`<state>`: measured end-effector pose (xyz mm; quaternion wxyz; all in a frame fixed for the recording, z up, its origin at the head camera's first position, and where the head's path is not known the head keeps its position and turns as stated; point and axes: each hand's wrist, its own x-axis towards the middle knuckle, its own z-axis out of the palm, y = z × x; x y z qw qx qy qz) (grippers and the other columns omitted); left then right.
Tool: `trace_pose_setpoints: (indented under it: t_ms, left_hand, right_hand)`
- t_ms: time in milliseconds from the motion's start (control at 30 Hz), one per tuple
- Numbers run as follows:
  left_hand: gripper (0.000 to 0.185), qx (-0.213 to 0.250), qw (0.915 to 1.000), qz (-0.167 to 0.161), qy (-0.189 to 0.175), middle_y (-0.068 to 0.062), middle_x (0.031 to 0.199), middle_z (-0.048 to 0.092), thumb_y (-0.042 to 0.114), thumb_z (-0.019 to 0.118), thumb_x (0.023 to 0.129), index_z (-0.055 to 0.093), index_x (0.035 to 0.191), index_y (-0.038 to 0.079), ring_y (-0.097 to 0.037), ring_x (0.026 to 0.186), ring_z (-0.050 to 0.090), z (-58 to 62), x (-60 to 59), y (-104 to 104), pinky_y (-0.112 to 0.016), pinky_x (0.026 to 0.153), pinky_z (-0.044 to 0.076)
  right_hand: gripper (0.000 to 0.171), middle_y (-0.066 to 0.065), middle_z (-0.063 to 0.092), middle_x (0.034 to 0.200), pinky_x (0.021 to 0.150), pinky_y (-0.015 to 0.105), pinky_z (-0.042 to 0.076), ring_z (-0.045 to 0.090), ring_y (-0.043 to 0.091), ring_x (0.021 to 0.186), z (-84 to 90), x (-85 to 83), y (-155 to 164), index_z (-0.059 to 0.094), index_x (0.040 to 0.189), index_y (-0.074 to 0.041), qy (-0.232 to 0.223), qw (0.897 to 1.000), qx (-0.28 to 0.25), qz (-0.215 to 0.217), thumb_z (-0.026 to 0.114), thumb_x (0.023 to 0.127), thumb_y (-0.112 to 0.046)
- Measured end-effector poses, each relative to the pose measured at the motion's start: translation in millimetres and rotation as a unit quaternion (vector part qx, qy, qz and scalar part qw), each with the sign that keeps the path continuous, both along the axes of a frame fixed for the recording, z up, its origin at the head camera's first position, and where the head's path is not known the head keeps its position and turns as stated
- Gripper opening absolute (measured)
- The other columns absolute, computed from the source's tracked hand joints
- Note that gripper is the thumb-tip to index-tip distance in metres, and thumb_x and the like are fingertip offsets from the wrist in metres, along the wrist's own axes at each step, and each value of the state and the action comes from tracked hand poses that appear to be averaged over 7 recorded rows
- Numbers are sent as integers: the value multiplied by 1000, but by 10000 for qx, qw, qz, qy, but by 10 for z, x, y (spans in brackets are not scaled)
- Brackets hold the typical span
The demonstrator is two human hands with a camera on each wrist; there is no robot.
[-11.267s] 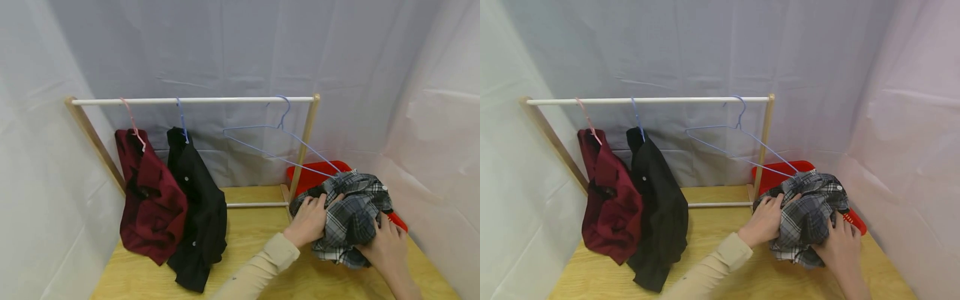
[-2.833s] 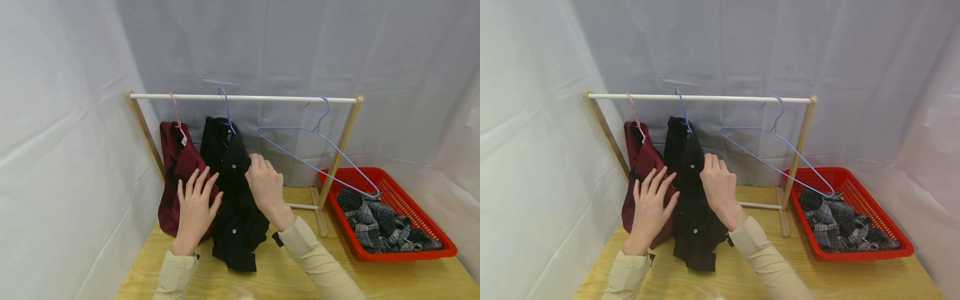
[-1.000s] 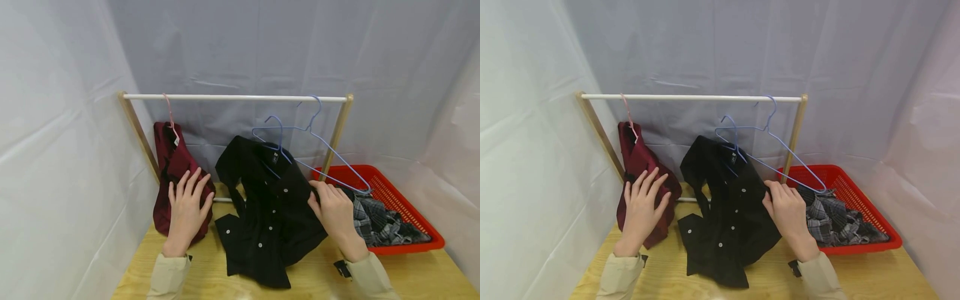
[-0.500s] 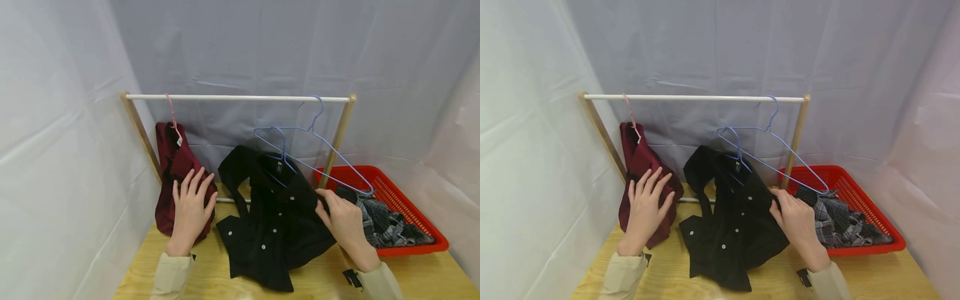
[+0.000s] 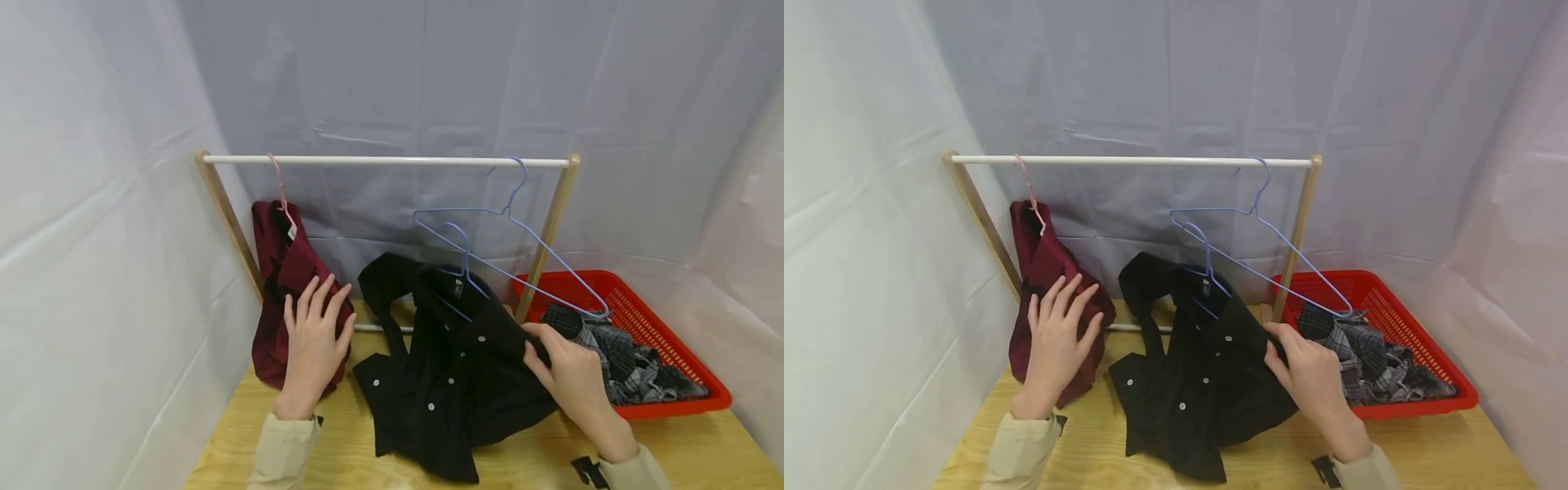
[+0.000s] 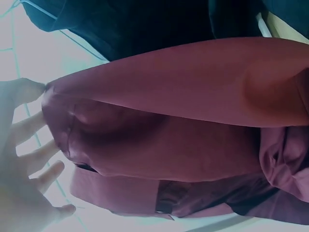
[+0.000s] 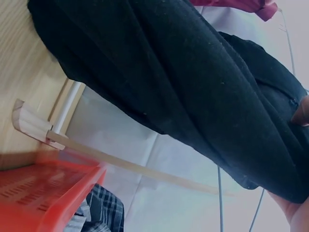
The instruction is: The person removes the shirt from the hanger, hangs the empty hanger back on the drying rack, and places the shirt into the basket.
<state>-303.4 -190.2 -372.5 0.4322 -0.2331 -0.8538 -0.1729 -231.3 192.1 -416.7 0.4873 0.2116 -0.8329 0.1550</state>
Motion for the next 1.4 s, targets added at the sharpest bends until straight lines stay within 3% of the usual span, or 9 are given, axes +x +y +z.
trace_pose_setpoints:
  t_ms: [300, 467, 667, 867, 1033, 1200, 1400]
  left_hand:
    - [37, -282, 9980, -473, 325, -11, 143, 56, 21, 69, 97, 65, 133, 13, -33, 143, 39, 181, -63, 408, -67, 114, 23]
    - [31, -587, 9959, -654, 227, -10, 142, 57, 16, 64, 100, 66, 132, 13, -32, 143, 40, 240, -223, 654, -63, 117, 24]
    - [30, -1001, 9920, -763, -115, -5, 135, 64, 14, 62, 102, 67, 132, 15, -28, 137, 49, 229, -425, 831, -62, 116, 27]
    - [17, -1067, 9881, -994, -497, -2, 111, 73, 16, 65, 101, 74, 115, 17, -24, 115, 63, 174, -478, 877, -61, 114, 31]
    - [10, -975, 9872, -1183, -447, -1, 98, 68, 14, 64, 100, 74, 105, 15, -20, 95, 67, 162, -474, 847, -59, 112, 35]
    - [9, -864, 9848, -1448, -416, -3, 95, 65, 12, 63, 101, 72, 103, 12, -20, 89, 67, 153, -446, 819, -52, 109, 42]
    - [10, -648, 9812, -1737, -533, -2, 90, 63, 13, 63, 101, 72, 100, 11, -21, 84, 63, 121, -390, 787, -40, 86, 53]
  right_hand:
    - [39, 4, 69, 77, 41, 16, 22, 35, 2, 45, -25, 77, 46, 69, 105, -5, 77, 9998, 144, 79, 44, 106, -36]
    - [37, -1, 65, 70, 42, 15, 19, 31, -1, 46, -22, 95, 45, 70, 103, -6, 327, 9990, 178, 234, 46, 105, -34]
    - [36, 0, 68, 75, 43, 15, 20, 33, -1, 47, -20, 120, 71, 71, 101, -7, 512, 9982, 169, 270, 47, 105, -33]
    - [36, 2, 70, 77, 42, 15, 22, 37, 1, 46, -20, 158, 116, 71, 100, -6, 554, 9981, 110, 248, 48, 104, -33]
    - [36, 4, 71, 78, 42, 15, 24, 39, 1, 46, -16, 160, 138, 72, 102, -6, 514, 9984, -17, 250, 48, 104, -33]
    - [37, 5, 73, 80, 40, 15, 20, 33, -1, 45, -18, 138, 168, 72, 104, -5, 515, 9985, -105, 128, 49, 105, -34]
    - [39, 5, 70, 71, 41, 15, 15, 23, -6, 47, -9, 102, 212, 73, 106, -6, 570, 9979, -250, -178, 47, 105, -36]
